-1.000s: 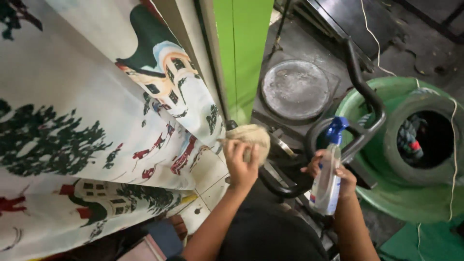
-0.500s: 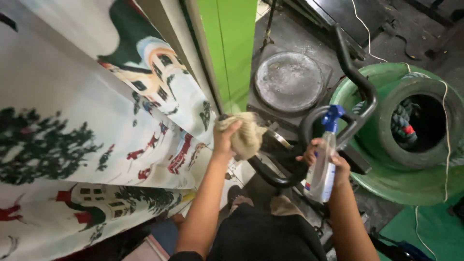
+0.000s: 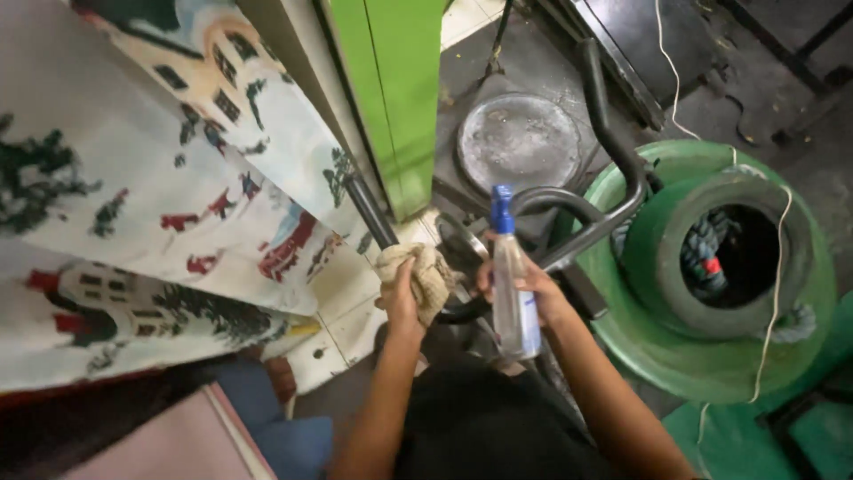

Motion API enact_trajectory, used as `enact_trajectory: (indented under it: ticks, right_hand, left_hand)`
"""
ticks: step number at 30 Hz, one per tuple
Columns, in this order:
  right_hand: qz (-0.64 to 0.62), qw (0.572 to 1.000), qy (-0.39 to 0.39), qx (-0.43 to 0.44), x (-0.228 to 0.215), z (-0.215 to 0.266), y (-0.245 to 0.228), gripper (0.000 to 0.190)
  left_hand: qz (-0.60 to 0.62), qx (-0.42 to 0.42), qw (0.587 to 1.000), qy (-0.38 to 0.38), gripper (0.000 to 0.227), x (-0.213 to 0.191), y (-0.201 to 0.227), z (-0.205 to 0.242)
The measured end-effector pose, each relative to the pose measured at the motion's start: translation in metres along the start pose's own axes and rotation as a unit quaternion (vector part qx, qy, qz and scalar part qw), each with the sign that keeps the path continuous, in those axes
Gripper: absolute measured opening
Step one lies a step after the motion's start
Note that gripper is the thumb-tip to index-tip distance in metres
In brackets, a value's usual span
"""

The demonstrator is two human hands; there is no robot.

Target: Cleaning and sanitizing gym equipment using a spray bottle and cloth.

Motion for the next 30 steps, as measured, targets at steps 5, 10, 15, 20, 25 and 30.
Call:
enact_trajectory:
  ticks: [5, 10, 15, 20, 25, 30]
  right_hand:
    - [0.017, 0.998, -0.035, 0.053, -0.018, -0.004, 0.009, 0.085]
    - [0.02, 0.996, -0.081, 0.035, -0.005, -0.015, 0.01, 0.071]
    - [-0.093, 0.994, -0.017, 0.05, -0.007, -0.019, 0.019, 0.063]
    - [-0.118, 0.993, 0.005, 0.015, -0.021, -0.016, 0.021, 0.061]
    - [-0.096, 0.994, 0.036, -0.048, -0.022, -0.009, 0.022, 0.063]
    - [-0.114, 0.985, 0.047, -0.123, -0.023, -0.007, 0.016, 0.058]
  left_hand:
    - [-0.089, 0.152, 0.984, 0.036, 0.028, -0.023, -0.04, 0.025]
    - [-0.102, 0.141, 0.984, 0.047, 0.027, 0.001, 0.007, 0.002]
    - [-0.217, 0.17, 0.96, 0.055, 0.038, 0.027, 0.068, -0.041]
    - [-0.205, 0.189, 0.96, -0.034, 0.039, 0.052, 0.116, -0.064]
    - [-0.231, 0.095, 0.959, -0.131, 0.033, 0.103, 0.174, -0.075]
    - [-0.109, -0.02, 0.96, -0.255, 0.034, 0.097, 0.152, -0.069]
Point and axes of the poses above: each hand's wrist, its own z-axis away from the middle knuckle, its own x-axis out of the palm, y = z × x, the point moved 6 cm from there along -z, towards the middle knuckle, and after that the axes turned 12 degrees about -x, right-handed, at the moved point
